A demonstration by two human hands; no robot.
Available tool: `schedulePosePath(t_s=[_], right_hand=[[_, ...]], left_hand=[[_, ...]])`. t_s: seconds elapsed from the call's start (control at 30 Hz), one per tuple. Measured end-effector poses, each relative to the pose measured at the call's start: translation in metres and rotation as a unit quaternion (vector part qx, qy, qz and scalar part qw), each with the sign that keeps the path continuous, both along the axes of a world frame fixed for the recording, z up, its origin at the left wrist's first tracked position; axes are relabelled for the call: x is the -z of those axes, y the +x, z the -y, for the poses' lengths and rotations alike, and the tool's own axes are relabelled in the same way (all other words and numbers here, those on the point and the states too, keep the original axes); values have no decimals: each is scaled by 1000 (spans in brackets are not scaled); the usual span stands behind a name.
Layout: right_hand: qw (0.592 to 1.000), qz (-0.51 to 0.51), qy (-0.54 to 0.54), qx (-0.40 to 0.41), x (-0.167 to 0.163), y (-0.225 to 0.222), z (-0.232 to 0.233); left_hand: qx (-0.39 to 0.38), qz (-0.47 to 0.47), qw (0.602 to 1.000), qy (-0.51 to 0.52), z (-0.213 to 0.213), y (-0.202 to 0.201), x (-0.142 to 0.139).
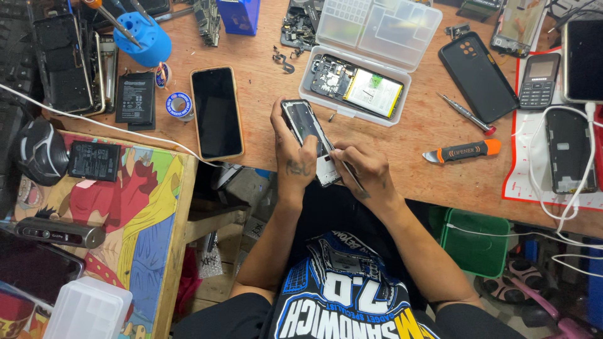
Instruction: The person uses a metal spudger to scrape adhesive residue from the inside of a smartphone frame. They work along the edges and corners of the frame, removing old adhesive to prepare the surface for reassembly.
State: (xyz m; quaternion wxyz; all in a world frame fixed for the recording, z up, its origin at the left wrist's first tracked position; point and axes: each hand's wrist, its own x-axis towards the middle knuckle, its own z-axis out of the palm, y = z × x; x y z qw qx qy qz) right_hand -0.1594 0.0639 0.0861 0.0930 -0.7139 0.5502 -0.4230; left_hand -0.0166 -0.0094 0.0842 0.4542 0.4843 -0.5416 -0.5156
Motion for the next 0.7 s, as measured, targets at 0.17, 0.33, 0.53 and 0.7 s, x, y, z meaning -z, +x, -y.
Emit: schedulePosePath(t_s=[0.17, 0.33, 0.53, 0.7], right_hand=[[1000, 18, -5, 7, 0, -3, 10], [996, 91, -5, 17, 1, -4, -6], [991, 117, 56, 14, 3, -4, -26], [997, 63, 42, 31, 4, 0, -22]], left_hand=[[-7, 19, 1000, 0, -1, -1, -4], [-5, 3, 1000, 18, -3, -1, -5], [-4, -16, 1000, 14, -3, -1, -4], [5, -29, 999, 29, -1, 2, -6]])
